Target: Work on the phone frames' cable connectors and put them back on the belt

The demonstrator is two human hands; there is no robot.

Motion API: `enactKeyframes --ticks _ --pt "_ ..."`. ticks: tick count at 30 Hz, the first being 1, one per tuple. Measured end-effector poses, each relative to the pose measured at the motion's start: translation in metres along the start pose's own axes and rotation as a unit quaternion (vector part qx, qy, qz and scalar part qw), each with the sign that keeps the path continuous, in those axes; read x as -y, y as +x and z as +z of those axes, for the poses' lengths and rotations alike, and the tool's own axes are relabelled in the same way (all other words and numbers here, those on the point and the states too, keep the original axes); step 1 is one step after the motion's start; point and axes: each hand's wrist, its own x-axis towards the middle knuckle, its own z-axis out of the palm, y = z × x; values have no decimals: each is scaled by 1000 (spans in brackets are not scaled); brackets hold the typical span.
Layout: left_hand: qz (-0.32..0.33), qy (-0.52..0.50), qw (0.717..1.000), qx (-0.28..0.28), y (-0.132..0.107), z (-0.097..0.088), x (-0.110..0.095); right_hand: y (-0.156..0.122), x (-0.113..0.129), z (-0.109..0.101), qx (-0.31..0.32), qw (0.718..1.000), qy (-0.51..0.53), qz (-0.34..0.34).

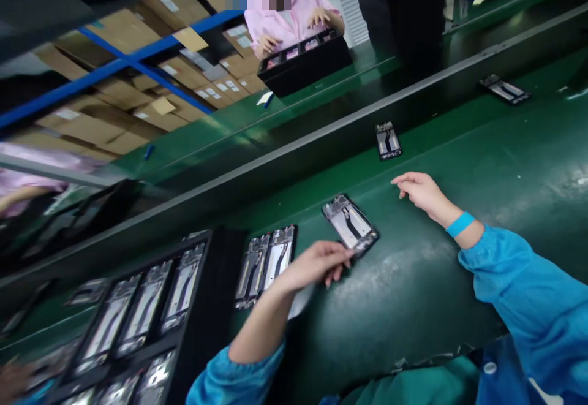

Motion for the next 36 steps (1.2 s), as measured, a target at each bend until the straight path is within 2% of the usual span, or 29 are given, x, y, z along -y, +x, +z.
enactKeyframes --ticks 1,2,3,5,7,8,10,12,15,18,22,25,27,31,33,36 --pt "13 8 999 43 -6 17 -2 0 0 0 2 1000 -19 -5" --pt "56 29 996 70 -9 30 -5 0 1 1 5 999 -37 -10" --pt "126 65 988 62 -11 38 -9 0 1 1 8 999 -51 -12" --pt "267 146 952 -30 -7 44 -18 -1 2 1 20 996 -83 -23" --pt "344 219 901 -146 2 41 -22 -6 3 -1 40 989 -130 -49" --pt "357 251 882 -180 8 38 -23 -11 3 -2 51 983 -168 -62" --pt "363 304 857 -202 18 36 -19 -25 4 -5 90 955 -275 -71" --pt "357 342 846 -199 23 38 -12 -45 5 -9 139 905 -397 -54" --pt "337 362 846 -200 16 49 -4 -75 3 -11 157 829 -535 -49" --pt "329 355 857 -178 5 62 -6 -96 -1 -10 145 796 -585 -55" --pt "363 346 857 -118 9 77 -24 -103 -3 -11 151 788 -595 -55" --pt "389 347 844 -125 19 83 -34 -104 1 -12 153 784 -599 -50" --pt "402 340 841 -129 21 83 -34 -106 4 -13 157 779 -605 -45" --pt "422 311 846 -103 18 76 -29 -111 9 -11 149 776 -612 -35" --pt "430 306 844 -100 16 74 -28 -113 11 -10 136 793 -593 -8" --pt "453 311 827 -120 17 76 -27 -112 14 -9 155 838 -519 60"
